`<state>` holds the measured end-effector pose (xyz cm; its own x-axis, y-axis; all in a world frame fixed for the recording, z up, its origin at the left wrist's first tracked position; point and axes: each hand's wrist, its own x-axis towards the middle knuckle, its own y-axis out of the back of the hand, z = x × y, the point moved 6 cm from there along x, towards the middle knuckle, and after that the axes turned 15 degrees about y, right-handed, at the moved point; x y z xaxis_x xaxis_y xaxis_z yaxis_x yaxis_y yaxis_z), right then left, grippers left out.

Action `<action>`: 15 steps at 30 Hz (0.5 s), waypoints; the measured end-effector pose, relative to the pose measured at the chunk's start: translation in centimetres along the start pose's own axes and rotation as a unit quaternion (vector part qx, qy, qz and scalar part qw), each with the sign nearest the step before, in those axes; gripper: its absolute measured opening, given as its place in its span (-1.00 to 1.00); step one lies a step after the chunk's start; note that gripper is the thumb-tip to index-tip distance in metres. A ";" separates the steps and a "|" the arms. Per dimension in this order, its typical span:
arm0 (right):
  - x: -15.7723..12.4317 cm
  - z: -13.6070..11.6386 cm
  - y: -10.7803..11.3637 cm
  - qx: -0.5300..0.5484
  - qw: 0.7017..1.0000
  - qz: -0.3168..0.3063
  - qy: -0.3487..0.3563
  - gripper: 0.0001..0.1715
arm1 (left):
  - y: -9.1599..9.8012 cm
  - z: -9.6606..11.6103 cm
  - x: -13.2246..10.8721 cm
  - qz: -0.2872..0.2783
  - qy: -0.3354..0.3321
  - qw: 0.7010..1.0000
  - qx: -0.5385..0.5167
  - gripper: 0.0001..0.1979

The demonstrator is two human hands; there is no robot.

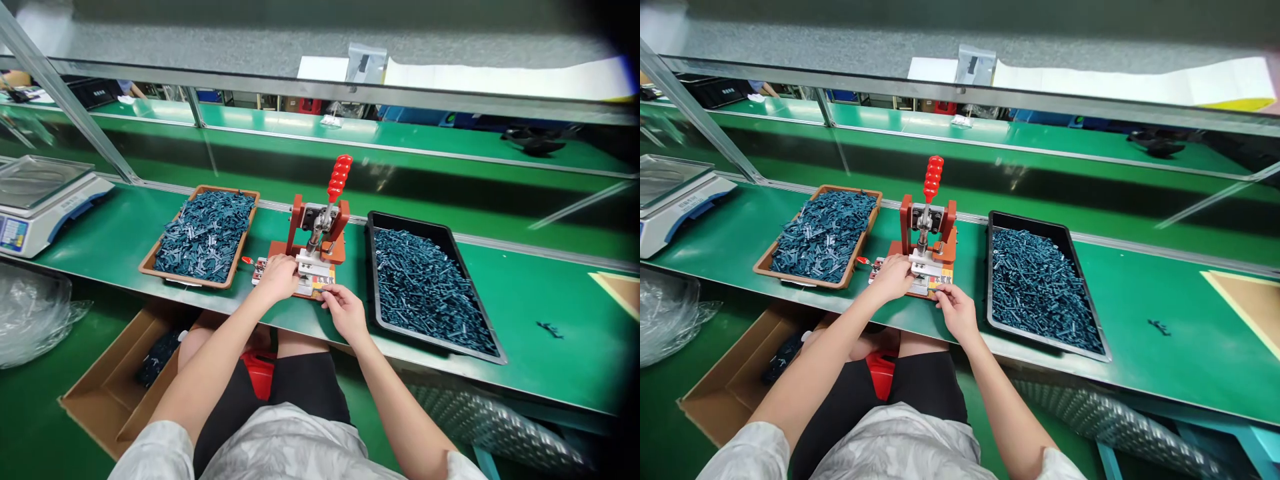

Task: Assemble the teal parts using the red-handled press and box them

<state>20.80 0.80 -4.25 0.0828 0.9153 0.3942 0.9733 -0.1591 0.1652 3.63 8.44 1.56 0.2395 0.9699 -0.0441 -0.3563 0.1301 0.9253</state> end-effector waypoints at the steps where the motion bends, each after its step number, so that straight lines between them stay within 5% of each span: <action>1: 0.5 -0.5 0.2 -0.042 0.999 -0.003 0.029 -0.68 | 0.1 0.0 0.1 0.000 0.006 1.000 0.001 -0.77; 5: 3.1 -1.4 -0.3 -0.161 0.979 -0.044 0.119 -0.82 | 0.0 -0.2 0.5 -0.027 -0.023 0.999 -0.004 -0.76; 15: 5.5 1.4 -3.5 -0.155 0.981 -0.054 0.107 -0.72 | 0.4 -0.6 0.6 -0.057 -0.063 0.996 -0.004 -0.73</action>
<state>18.18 6.87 -3.92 -0.0962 0.8392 0.5352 0.8598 -0.2008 0.4694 3.07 9.17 1.64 0.3896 0.9155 -0.1002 -0.3270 0.2392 0.9142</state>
